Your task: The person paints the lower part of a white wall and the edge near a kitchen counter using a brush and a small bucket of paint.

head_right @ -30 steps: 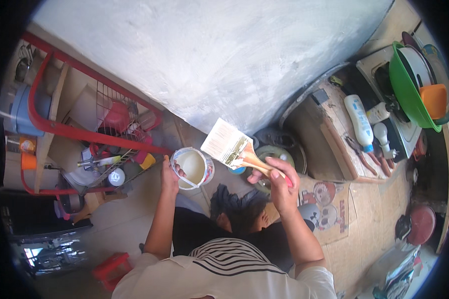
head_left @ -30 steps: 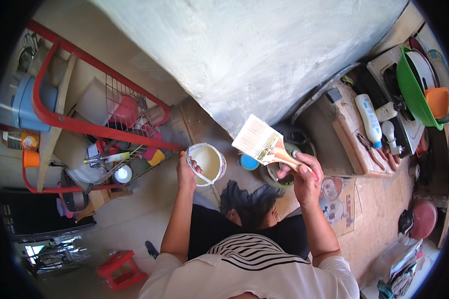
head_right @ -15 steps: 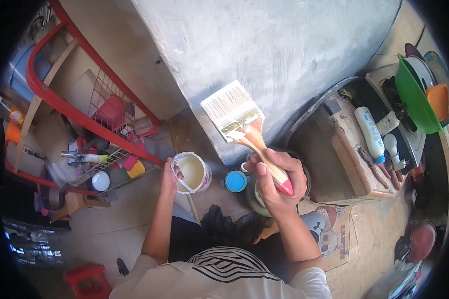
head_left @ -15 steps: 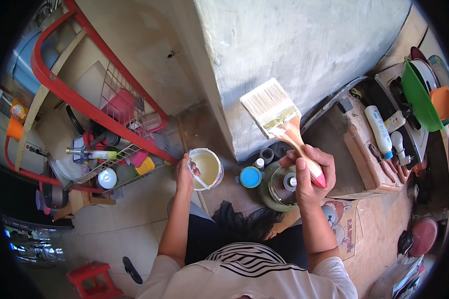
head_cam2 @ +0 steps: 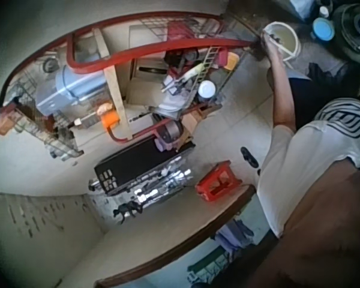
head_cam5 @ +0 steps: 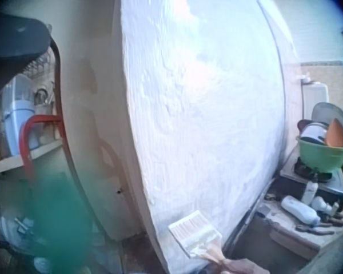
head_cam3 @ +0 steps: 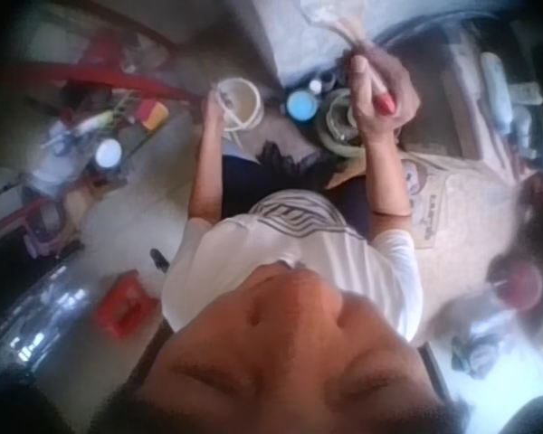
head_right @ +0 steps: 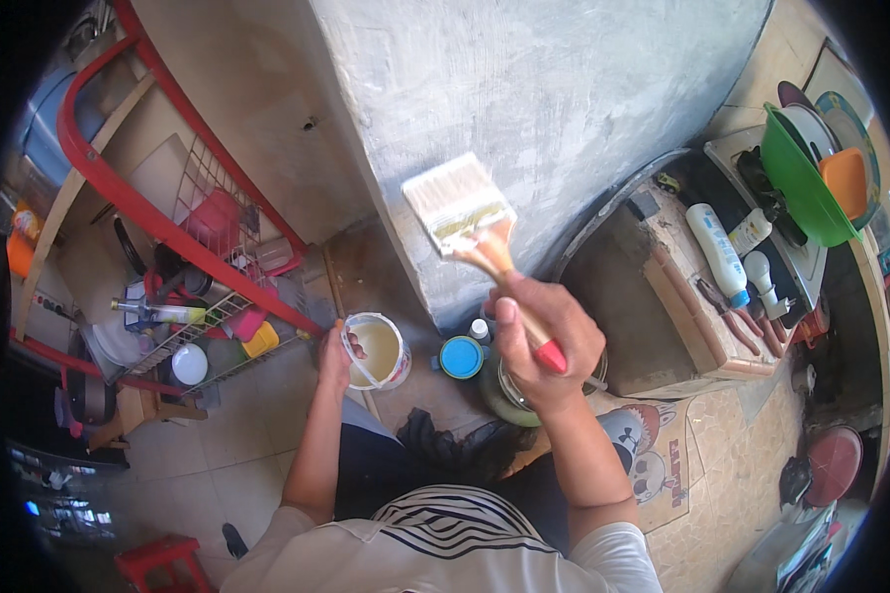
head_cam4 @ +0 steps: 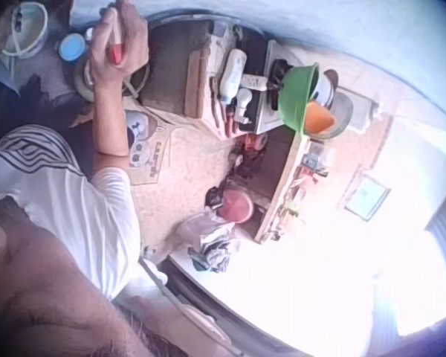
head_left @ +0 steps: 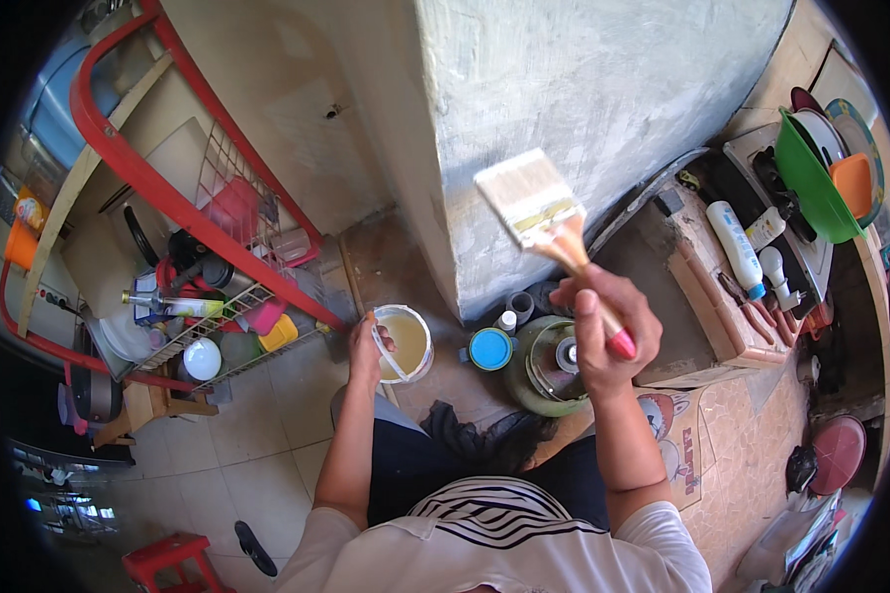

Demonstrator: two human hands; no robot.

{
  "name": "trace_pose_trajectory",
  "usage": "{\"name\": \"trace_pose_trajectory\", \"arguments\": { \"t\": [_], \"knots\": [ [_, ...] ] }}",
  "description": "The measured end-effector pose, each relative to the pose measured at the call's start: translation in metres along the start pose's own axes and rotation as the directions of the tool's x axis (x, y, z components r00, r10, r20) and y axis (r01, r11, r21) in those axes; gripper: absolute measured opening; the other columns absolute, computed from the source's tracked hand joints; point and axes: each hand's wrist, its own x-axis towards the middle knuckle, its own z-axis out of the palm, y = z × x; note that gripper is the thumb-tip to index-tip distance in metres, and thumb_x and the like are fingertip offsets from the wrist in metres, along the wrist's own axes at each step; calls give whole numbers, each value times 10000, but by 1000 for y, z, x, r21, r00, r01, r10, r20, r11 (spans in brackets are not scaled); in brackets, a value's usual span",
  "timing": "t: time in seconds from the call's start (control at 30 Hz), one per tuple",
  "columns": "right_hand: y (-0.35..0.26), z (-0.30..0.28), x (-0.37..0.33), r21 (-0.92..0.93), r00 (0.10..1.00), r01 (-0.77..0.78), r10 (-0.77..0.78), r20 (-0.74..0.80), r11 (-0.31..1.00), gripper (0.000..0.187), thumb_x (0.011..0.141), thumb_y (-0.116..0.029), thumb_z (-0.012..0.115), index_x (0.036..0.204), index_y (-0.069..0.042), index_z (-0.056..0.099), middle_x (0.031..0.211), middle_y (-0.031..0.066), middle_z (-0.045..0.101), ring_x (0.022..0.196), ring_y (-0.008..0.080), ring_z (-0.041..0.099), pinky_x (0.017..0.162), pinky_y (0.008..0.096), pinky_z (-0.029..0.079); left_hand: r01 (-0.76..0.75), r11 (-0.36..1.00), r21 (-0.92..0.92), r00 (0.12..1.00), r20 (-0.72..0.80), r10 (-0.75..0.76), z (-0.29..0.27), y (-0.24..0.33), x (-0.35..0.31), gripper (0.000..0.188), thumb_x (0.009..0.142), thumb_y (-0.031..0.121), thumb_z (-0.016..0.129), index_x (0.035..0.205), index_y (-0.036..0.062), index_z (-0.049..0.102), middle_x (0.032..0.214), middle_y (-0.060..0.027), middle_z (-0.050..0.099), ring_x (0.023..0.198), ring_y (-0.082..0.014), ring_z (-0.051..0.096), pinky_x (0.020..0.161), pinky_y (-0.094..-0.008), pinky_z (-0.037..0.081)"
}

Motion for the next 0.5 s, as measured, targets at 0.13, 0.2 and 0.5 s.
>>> {"name": "trace_pose_trajectory", "arguments": {
  "t": [0.13,0.2,0.5],
  "knots": [
    [15,1,-30,-200,995,-50,67,79,979,138,787,-15,723,916,12,682,759,115,690,603,196,664,561,270,508,17,999,-32,1000,22,-16,-4,-4,0,276,956,325,559,1028,60,536,708,-50,547,502,-170,544,482,-339,492],
    [17,6,-38,-245,984,-85,119,129,966,132,791,-57,734,909,-14,692,730,108,675,580,214,652,546,294,503,20,998,-63,999,31,-19,-11,-11,4,275,953,321,564,1036,60,538,719,-55,559,508,-173,552,485,-347,497],
    [28,28,-19,-289,957,-96,168,236,953,117,810,-84,723,913,-34,701,739,149,678,620,268,675,569,325,523,37,994,-103,996,90,-27,-25,-28,12,241,970,288,548,1042,58,542,749,-52,569,572,-171,574,561,-334,513]
  ]
}}
